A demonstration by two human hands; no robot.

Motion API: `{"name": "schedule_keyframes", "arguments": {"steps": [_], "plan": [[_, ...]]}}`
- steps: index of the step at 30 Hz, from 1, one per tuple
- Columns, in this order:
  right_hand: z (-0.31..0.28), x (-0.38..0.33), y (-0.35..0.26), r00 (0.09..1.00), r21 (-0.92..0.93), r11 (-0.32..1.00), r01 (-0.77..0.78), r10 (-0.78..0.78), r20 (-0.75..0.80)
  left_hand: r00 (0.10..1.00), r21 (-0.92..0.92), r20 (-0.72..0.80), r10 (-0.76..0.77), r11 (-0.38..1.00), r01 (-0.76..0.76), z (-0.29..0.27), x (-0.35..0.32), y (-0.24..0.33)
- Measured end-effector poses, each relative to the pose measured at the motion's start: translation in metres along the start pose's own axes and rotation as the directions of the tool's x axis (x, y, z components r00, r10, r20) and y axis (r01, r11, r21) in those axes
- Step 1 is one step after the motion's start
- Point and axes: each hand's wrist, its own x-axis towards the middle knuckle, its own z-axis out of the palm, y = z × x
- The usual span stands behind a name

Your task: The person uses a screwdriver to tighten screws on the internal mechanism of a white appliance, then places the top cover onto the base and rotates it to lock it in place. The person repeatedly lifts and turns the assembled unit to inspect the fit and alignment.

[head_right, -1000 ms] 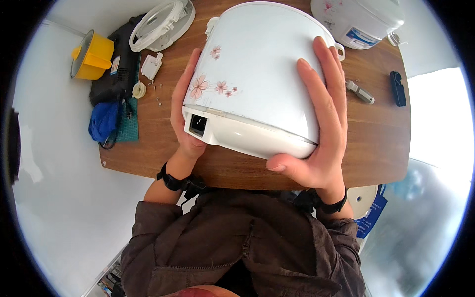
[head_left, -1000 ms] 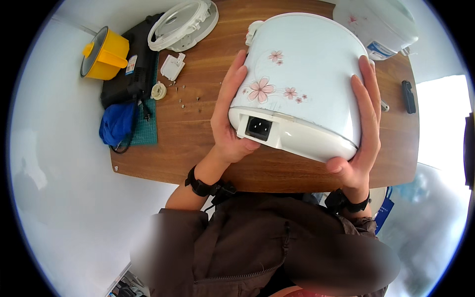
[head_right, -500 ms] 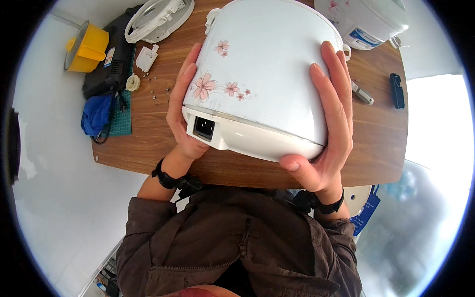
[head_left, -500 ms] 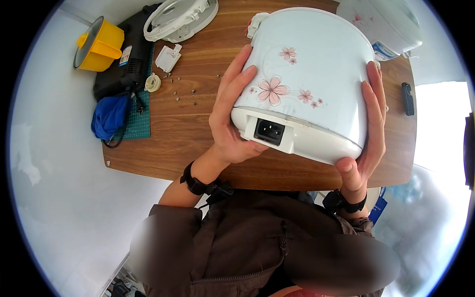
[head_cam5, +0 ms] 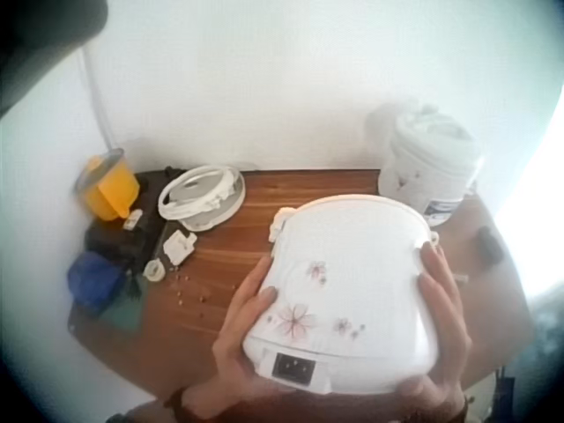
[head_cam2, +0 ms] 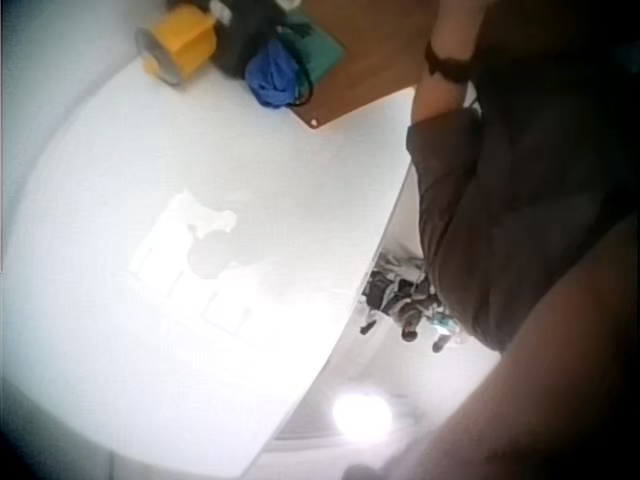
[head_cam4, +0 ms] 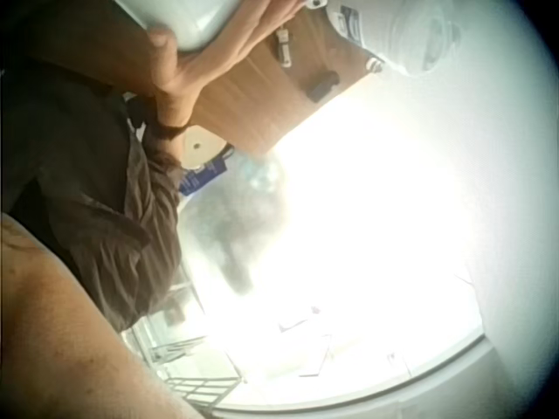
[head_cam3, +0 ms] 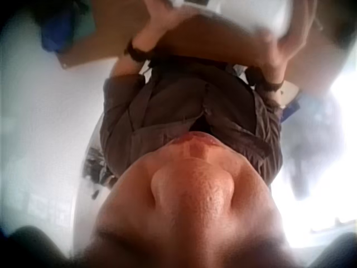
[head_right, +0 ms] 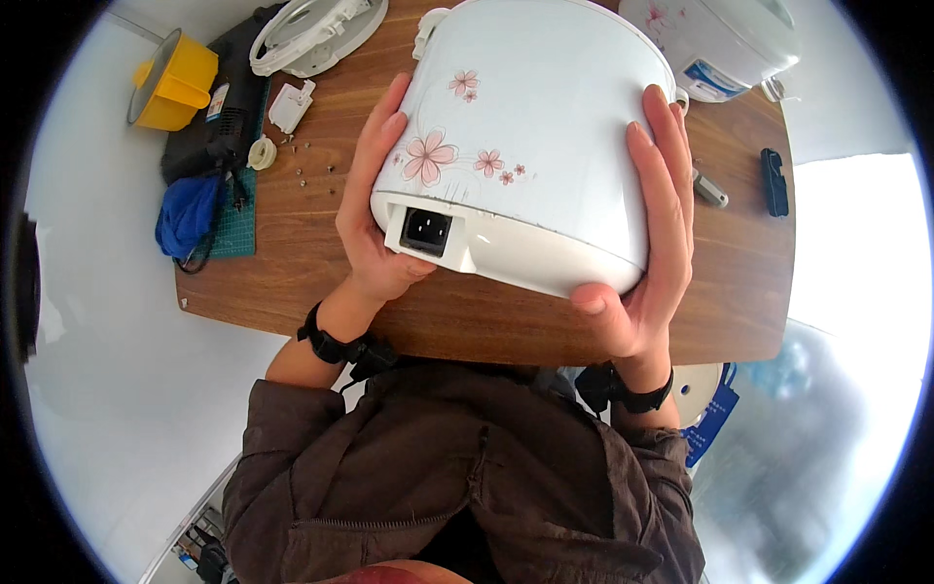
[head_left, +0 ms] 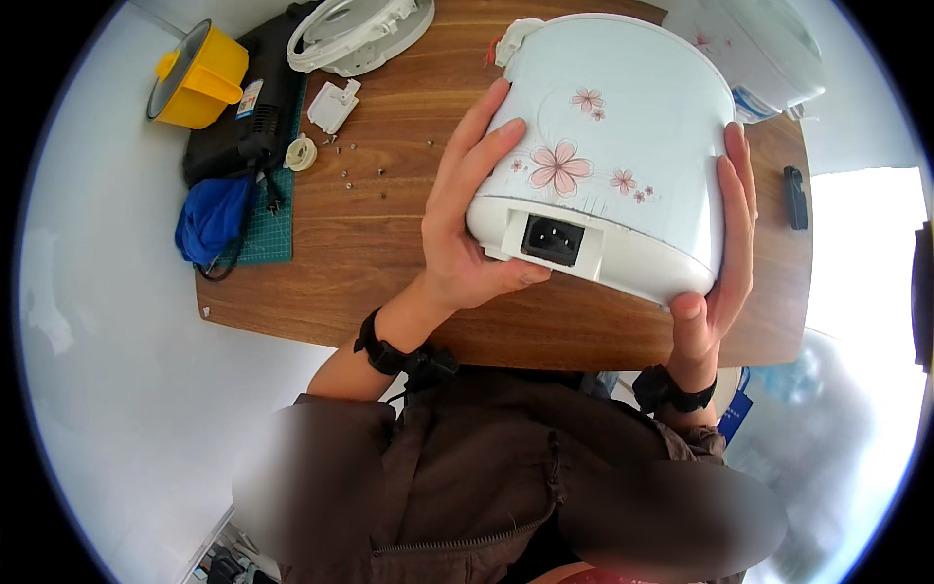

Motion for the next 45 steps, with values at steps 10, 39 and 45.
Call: {"name": "schedule_keyframes", "arguments": {"steps": [10, 39, 45], "plan": [[0.002, 0.003, 0.010, 0.999, -0.026, 0.999, 0.047, -0.048, -0.016, 1.000, -0.068, 0.027, 0.011, 0.998, -0.009, -0.001, 0.001, -0.014], [0.031, 0.062, 0.086, 0.952, 0.606, 0.760, -0.236, 0.305, -0.011, 0.821, -0.330, -0.244, -0.516, 0.840, 0.430, -0.008, 0.068, 0.024], [0.029, 0.066, 0.092, 0.913, 0.500, 0.800, -0.332, 0.406, -0.043, 0.846, -0.220, -0.173, -0.504, 0.857, 0.465, -0.016, 0.086, 0.022]]}}
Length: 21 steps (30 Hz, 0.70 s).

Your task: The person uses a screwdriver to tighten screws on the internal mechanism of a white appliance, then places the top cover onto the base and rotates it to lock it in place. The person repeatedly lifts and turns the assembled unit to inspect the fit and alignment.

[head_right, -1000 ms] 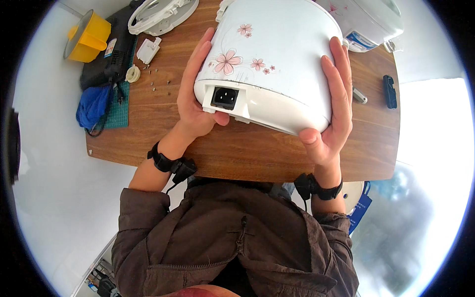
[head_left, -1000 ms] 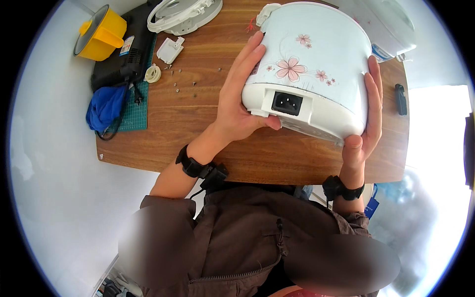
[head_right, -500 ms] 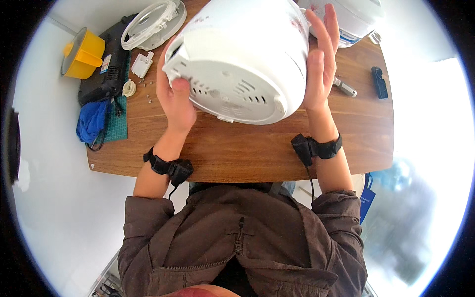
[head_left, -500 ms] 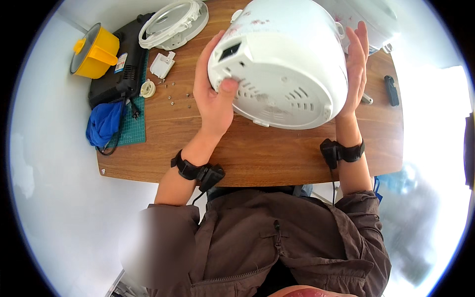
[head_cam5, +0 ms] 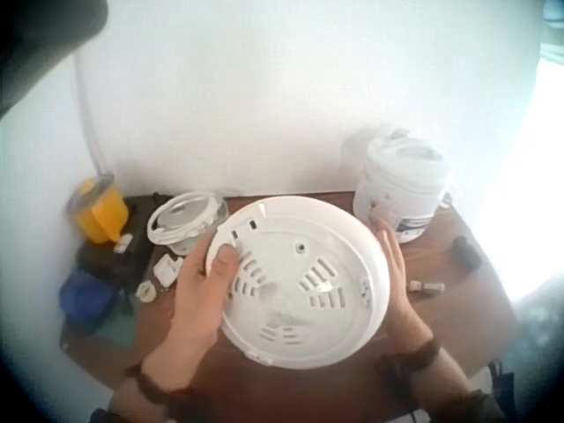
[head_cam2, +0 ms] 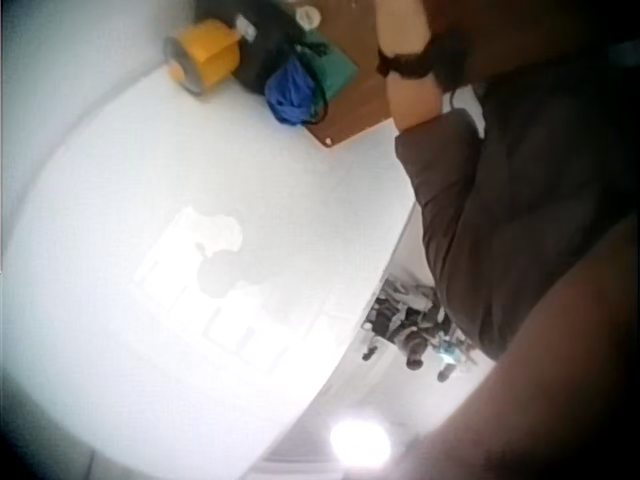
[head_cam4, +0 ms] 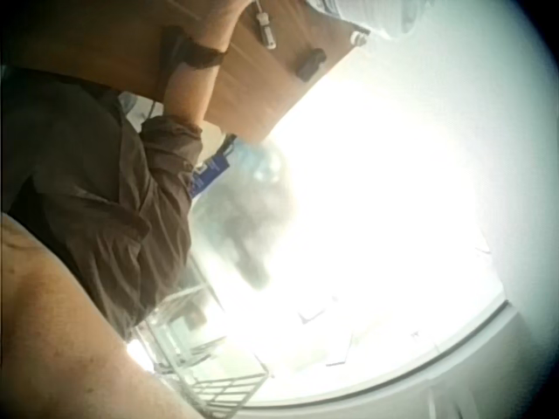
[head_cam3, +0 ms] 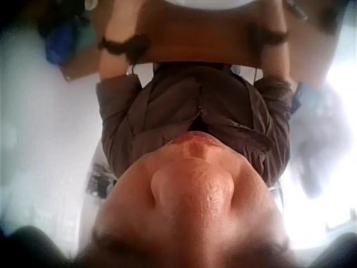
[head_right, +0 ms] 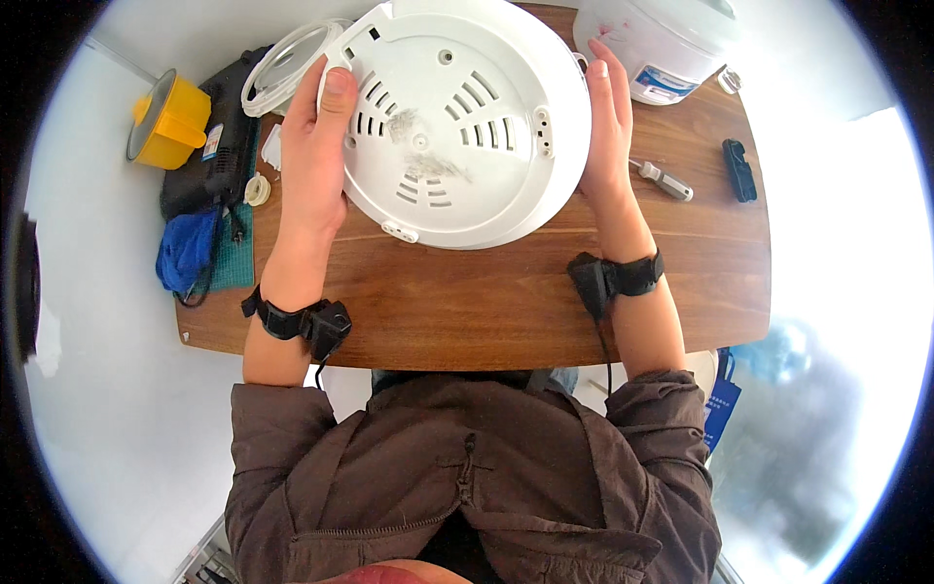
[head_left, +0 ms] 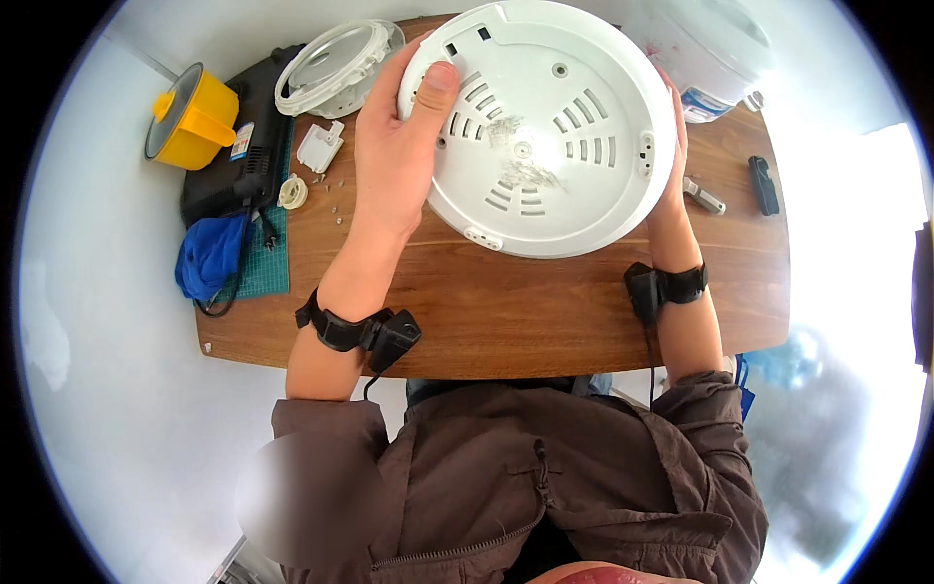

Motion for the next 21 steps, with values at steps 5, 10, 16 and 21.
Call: {"name": "schedule_keyframes", "arguments": {"steps": [5, 10, 16, 21], "plan": [[-0.006, 0.003, -0.005, 0.963, 0.120, 0.956, -0.269, 0.268, 0.022, 0.986, 0.053, 0.053, 0.160, 0.985, -0.163, 0.009, 0.013, 0.003], [-0.023, 0.017, 0.022, 0.956, 0.357, 0.887, -0.294, 0.270, 0.117, 0.940, 0.259, 0.248, 0.235, 0.919, -0.298, 0.006, 0.020, 0.006], [-0.021, 0.008, 0.017, 0.930, 0.384, 0.848, -0.366, 0.345, 0.125, 0.872, 0.241, 0.328, 0.364, 0.860, -0.450, 0.009, 0.024, 0.003], [-0.020, 0.003, 0.012, 0.922, 0.371, 0.846, -0.382, 0.376, 0.093, 0.839, 0.289, 0.400, 0.368, 0.819, -0.496, 0.014, 0.021, 0.029]]}}
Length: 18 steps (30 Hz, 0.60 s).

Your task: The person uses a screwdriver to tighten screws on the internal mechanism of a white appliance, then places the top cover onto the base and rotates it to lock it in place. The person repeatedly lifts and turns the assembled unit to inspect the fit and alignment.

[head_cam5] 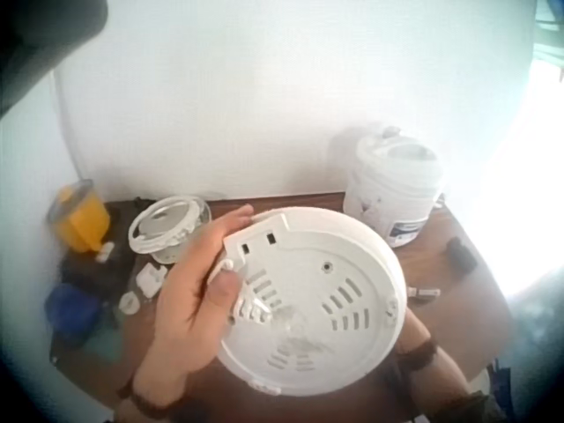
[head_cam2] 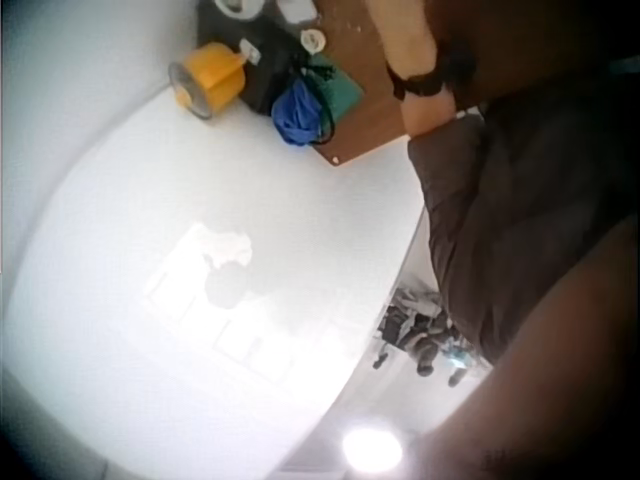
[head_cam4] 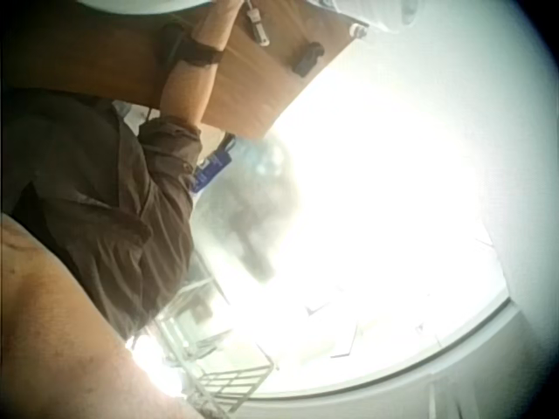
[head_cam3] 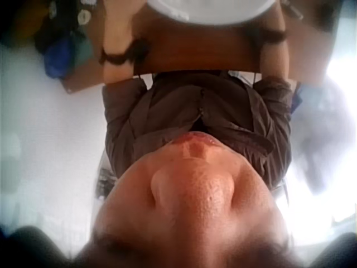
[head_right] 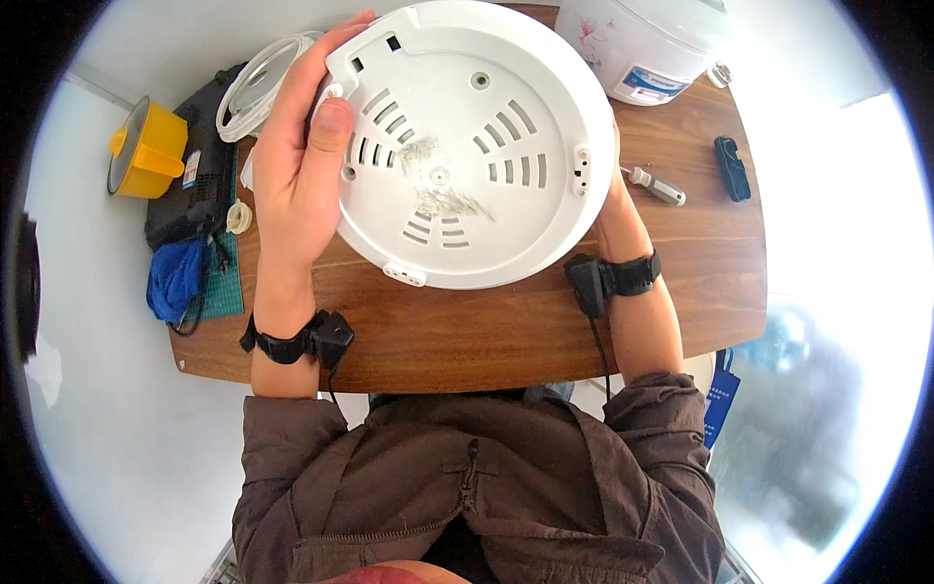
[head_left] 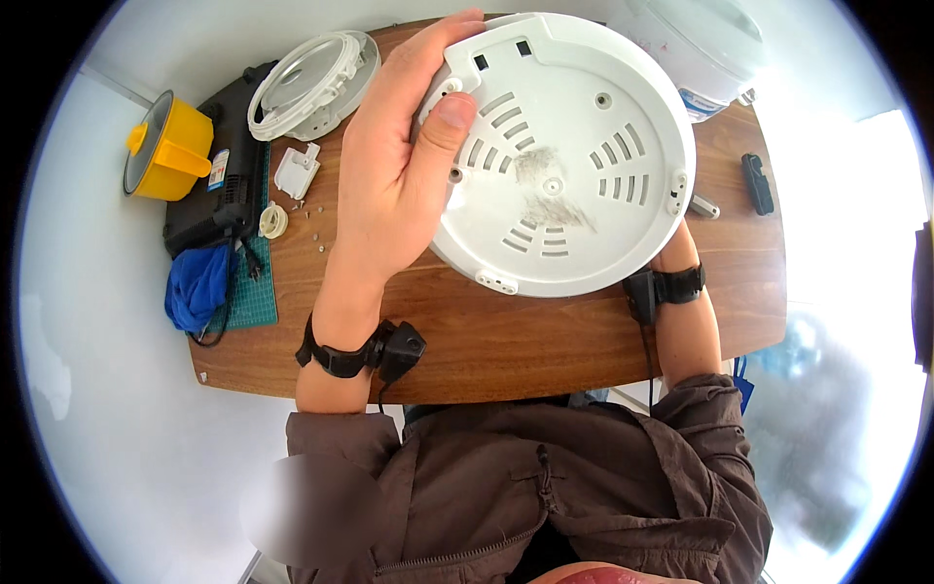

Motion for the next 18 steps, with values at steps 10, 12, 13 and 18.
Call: {"name": "schedule_keyframes", "arguments": {"steps": [10, 12, 13, 18], "plan": [[0.007, -0.012, -0.005, 0.999, -0.010, 1.000, -0.011, 0.010, -0.046, 0.998, -0.238, -0.026, 0.059, 0.969, -0.063, 0.004, -0.005, -0.027], [0.008, -0.015, -0.006, 0.999, -0.009, 1.000, -0.016, 0.015, -0.051, 0.997, -0.317, -0.061, 0.036, 0.947, -0.054, 0.004, -0.008, -0.029], [0.009, -0.017, -0.006, 0.998, -0.008, 1.000, -0.020, 0.020, -0.053, 0.997, -0.350, -0.078, 0.015, 0.936, -0.042, 0.004, -0.009, -0.029], [0.010, -0.026, -0.011, 0.997, -0.016, 0.999, -0.028, 0.027, -0.067, 0.993, -0.376, -0.106, -0.060, 0.926, 0.016, 0.002, -0.008, -0.028]]}}
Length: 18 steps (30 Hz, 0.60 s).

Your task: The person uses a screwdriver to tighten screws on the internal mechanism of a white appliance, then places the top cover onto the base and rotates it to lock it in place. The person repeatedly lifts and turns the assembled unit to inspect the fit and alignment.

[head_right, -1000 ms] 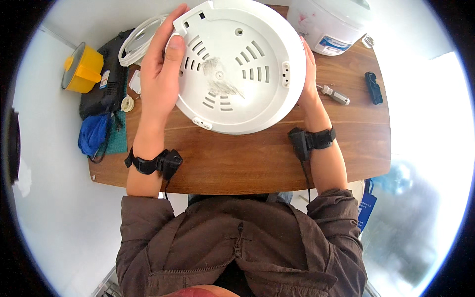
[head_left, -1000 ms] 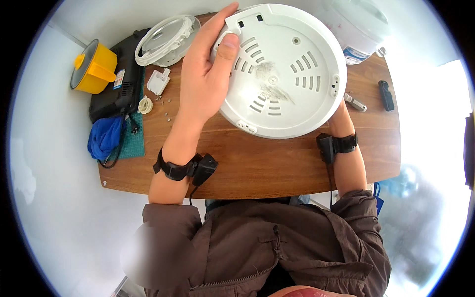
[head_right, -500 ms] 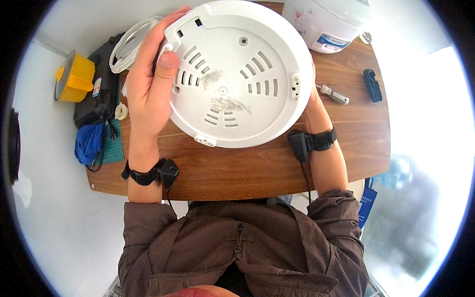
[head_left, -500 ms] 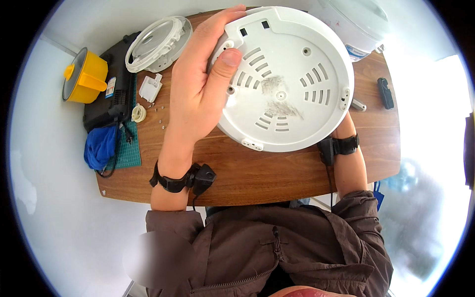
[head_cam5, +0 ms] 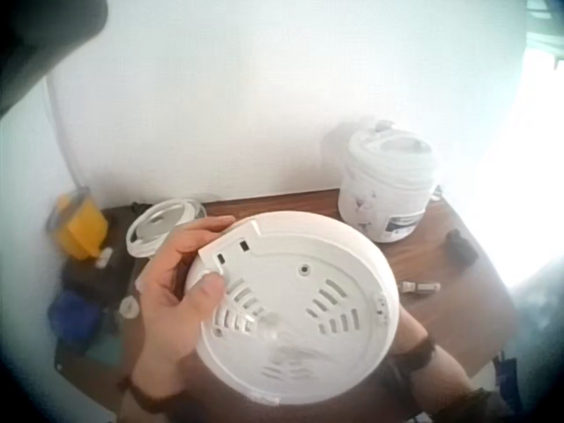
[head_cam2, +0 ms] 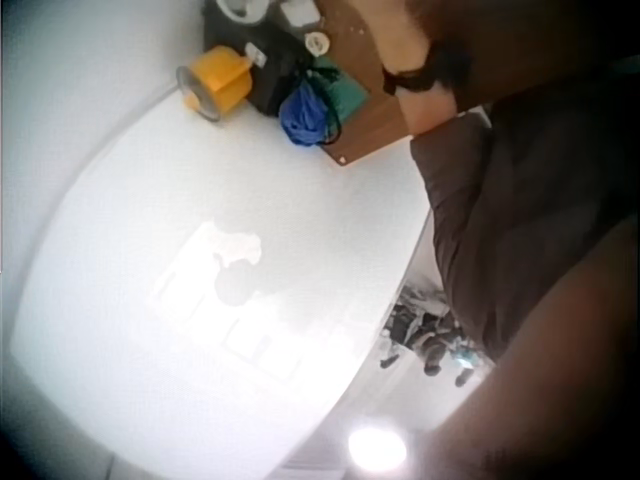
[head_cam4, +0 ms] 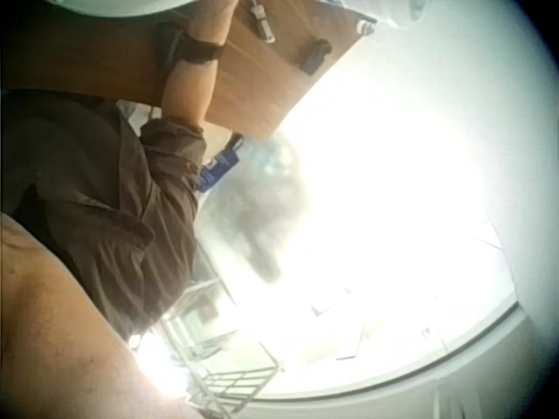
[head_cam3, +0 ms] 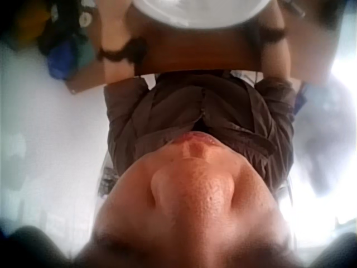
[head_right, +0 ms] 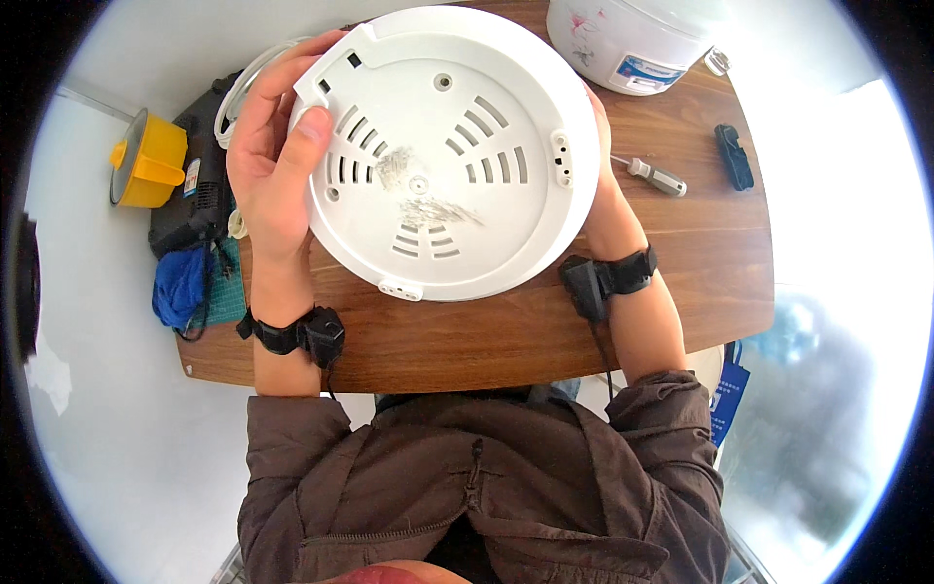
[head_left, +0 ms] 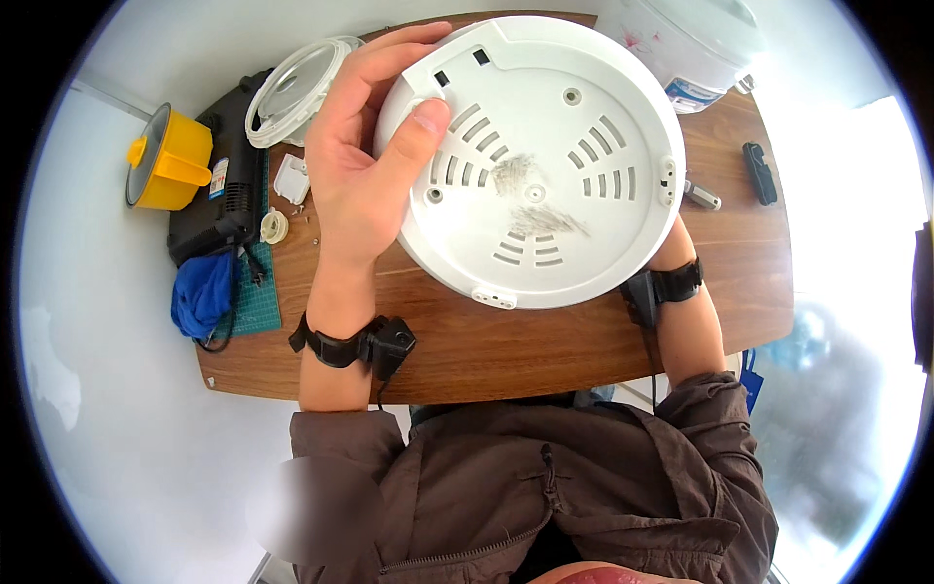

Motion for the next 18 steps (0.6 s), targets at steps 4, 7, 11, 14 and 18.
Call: {"name": "schedule_keyframes", "arguments": {"steps": [4, 7, 11, 14, 18], "plan": [[0.001, -0.009, -0.002, 1.000, -0.005, 1.000, -0.008, 0.008, -0.004, 0.999, 0.095, -0.037, 0.038, 0.995, -0.034, 0.002, -0.007, 0.003], [0.000, -0.015, -0.002, 1.000, -0.003, 1.000, -0.018, 0.018, -0.008, 0.996, 0.148, -0.064, 0.061, 0.988, -0.051, 0.005, -0.010, 0.008], [-0.001, -0.021, -0.002, 1.000, -0.005, 1.000, -0.022, 0.022, -0.011, 0.993, 0.227, -0.078, 0.091, 0.971, -0.071, 0.003, -0.011, 0.007], [-0.001, -0.023, -0.004, 1.000, -0.003, 1.000, -0.019, 0.019, -0.016, 0.989, 0.216, -0.107, 0.098, 0.974, -0.074, 0.007, -0.013, 0.009], [-0.002, -0.024, -0.004, 1.000, -0.003, 1.000, -0.017, 0.017, -0.018, 0.990, 0.272, -0.052, 0.129, 0.956, -0.111, 0.003, -0.012, 0.009]]}}
